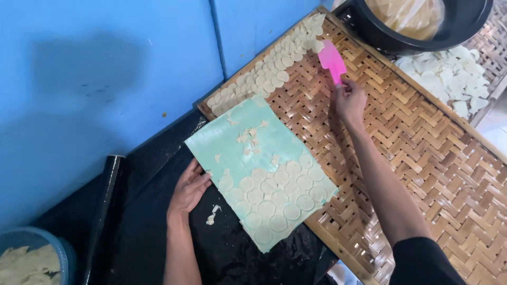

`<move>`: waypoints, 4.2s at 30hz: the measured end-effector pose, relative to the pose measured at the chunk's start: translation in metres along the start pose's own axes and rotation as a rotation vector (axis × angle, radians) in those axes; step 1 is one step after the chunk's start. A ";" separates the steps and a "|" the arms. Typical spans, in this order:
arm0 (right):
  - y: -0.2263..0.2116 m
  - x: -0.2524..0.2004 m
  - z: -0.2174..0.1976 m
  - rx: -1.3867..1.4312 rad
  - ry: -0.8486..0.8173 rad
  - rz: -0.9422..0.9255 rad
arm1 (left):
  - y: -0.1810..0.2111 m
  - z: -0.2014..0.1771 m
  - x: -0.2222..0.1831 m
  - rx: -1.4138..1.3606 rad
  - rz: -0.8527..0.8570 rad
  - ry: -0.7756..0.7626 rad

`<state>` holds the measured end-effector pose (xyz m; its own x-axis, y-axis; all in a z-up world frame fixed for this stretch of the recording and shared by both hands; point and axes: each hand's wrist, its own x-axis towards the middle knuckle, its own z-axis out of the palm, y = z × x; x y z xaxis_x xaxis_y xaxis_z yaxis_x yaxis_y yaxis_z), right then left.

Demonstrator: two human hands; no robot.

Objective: The recorder is using a pink spatula to transfer thin dough circles from a plastic sheet onto a bamboo drying tray.

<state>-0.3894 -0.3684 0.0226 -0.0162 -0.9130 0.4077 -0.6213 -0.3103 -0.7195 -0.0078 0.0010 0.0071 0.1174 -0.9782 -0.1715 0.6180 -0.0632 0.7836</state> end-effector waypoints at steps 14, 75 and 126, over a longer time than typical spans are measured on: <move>-0.030 0.061 0.010 -0.333 -0.021 -0.064 | 0.001 0.001 0.001 -0.003 -0.010 0.011; -0.191 -0.215 -0.092 -0.150 -0.740 -0.366 | -0.004 -0.005 0.000 -0.091 0.033 -0.085; -0.003 0.024 -0.039 0.299 -0.236 0.305 | -0.008 -0.014 0.001 -0.094 0.019 -0.069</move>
<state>-0.4185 -0.3787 0.0562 0.0371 -0.9985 0.0397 -0.3632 -0.0505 -0.9303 -0.0014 0.0036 -0.0080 0.0777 -0.9905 -0.1132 0.6866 -0.0292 0.7264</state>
